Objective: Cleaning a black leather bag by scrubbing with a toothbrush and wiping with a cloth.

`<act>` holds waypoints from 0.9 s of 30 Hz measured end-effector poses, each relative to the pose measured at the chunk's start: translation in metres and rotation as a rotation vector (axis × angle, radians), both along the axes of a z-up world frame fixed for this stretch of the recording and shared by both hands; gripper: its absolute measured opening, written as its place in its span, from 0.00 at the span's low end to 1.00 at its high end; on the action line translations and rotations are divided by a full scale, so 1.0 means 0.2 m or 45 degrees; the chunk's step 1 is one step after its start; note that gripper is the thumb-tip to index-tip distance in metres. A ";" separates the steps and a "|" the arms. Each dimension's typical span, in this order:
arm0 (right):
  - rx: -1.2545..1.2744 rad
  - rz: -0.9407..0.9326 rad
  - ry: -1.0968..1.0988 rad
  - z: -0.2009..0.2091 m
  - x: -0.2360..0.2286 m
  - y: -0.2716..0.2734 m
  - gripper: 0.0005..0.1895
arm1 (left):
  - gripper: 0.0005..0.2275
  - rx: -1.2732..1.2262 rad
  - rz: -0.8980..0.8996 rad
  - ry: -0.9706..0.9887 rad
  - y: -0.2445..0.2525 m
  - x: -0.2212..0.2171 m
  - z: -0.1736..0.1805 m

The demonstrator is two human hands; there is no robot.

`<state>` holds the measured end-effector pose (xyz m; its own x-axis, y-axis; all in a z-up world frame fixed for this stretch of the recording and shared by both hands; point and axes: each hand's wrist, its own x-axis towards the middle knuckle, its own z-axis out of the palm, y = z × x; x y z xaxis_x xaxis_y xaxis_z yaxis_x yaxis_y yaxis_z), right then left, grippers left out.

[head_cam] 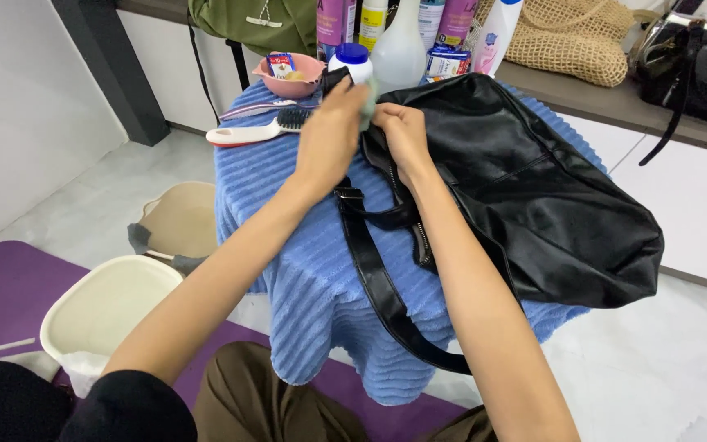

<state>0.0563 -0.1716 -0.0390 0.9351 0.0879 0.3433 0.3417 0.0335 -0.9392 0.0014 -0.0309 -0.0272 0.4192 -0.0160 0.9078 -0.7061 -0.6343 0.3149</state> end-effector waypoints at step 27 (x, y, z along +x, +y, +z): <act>0.396 0.166 0.640 -0.41 0.66 -0.18 0.10 | 0.05 0.366 0.289 0.255 -0.11 0.27 -0.12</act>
<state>0.1889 -0.2084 -0.1216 0.9777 0.1790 -0.1097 -0.1668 0.3445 -0.9238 0.0553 -0.0529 -0.0512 0.6089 -0.1439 0.7801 -0.4811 -0.8489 0.2189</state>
